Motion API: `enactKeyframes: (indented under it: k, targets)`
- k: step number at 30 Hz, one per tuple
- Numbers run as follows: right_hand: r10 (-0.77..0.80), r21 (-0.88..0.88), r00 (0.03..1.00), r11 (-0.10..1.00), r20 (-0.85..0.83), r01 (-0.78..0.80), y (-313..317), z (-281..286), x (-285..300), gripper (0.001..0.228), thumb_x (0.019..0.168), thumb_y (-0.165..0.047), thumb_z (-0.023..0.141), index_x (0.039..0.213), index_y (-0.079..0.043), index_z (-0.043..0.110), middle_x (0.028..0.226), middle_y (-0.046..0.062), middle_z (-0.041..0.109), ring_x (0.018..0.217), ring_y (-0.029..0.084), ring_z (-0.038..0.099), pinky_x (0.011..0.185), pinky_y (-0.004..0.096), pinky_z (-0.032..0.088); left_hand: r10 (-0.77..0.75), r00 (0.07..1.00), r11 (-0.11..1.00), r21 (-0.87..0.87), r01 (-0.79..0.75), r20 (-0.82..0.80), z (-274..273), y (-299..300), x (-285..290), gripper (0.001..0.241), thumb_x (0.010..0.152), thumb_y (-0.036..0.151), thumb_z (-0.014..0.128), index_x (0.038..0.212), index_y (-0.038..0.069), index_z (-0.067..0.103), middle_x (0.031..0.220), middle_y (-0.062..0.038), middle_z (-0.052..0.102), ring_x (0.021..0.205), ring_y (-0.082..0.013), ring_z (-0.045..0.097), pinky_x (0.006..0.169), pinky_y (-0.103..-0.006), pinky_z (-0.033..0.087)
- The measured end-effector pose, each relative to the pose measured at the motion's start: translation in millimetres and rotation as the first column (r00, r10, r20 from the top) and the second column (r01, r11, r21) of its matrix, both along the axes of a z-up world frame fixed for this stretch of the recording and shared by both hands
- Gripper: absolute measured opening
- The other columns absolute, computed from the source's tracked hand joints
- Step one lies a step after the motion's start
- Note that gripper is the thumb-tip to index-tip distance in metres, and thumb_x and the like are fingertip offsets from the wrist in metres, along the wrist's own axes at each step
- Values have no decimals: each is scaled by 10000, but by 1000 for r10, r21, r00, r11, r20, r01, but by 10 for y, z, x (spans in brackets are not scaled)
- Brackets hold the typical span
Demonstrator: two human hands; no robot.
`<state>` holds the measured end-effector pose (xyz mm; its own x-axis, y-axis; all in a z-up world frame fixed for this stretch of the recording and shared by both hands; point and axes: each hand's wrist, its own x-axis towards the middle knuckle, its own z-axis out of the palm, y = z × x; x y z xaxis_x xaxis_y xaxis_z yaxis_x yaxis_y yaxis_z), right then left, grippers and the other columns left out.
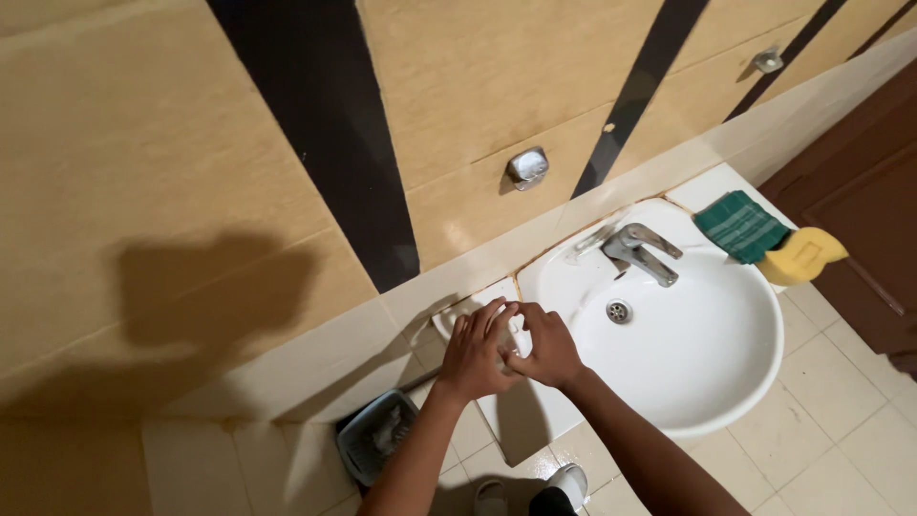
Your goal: The person scrubs the tiled bathroom walls using a yellow sponge. They start by cleaning the upper wall tiles and then move down to scrub the lower tiles and the black skirting board.
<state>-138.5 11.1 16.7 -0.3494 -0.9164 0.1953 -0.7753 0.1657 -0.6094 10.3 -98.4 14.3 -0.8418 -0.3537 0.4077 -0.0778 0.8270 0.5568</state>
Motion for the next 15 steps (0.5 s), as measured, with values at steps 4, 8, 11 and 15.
enactKeyframes:
  k: [4, 8, 11, 15]
  targets:
    - [15, -28, 1000, 999, -11, -15, 24, 96, -26, 796, 632, -414, 761, 1312, -46, 570, 1161, 131, 637, 895, 277, 610, 845, 405, 448, -10, 999, 999, -46, 8, -31, 48, -22, -42, 1072, 570, 399, 891, 1495, 115, 430, 1504, -144, 457, 1342, -332, 485, 1064, -525, 365]
    - [14, -84, 999, 996, -30, -16, 47, 241, -41, 764, 674, -447, 738, 1316, -65, 574, 1171, 108, 642, 951, 264, 624, 880, 399, 430, -17, 994, 991, -135, 2, -109, 154, -54, -68, 1110, 565, 443, 887, 1518, 131, 409, 1518, -135, 452, 1354, -322, 504, 1084, -551, 370]
    - [23, -131, 999, 991, -44, -29, 104, 377, -66, 764, 704, -469, 730, 1324, -56, 559, 1212, 121, 631, 1003, 270, 633, 906, 416, 415, -51, 989, 987, -159, 28, -141, 315, -25, -86, 1149, 556, 512, 895, 1521, 136, 397, 1519, -140, 438, 1329, -329, 508, 1059, -555, 375]
    - [6, -206, 997, 978, -82, -23, 127, 558, -220, 809, 706, -509, 730, 1342, -44, 545, 1233, 145, 624, 1072, 297, 611, 921, 438, 389, -99, 983, 979, -194, 67, -158, 630, -13, -229, 1223, 541, 605, 884, 1553, 141, 379, 1562, -157, 408, 1314, -335, 512, 1019, -519, 383]
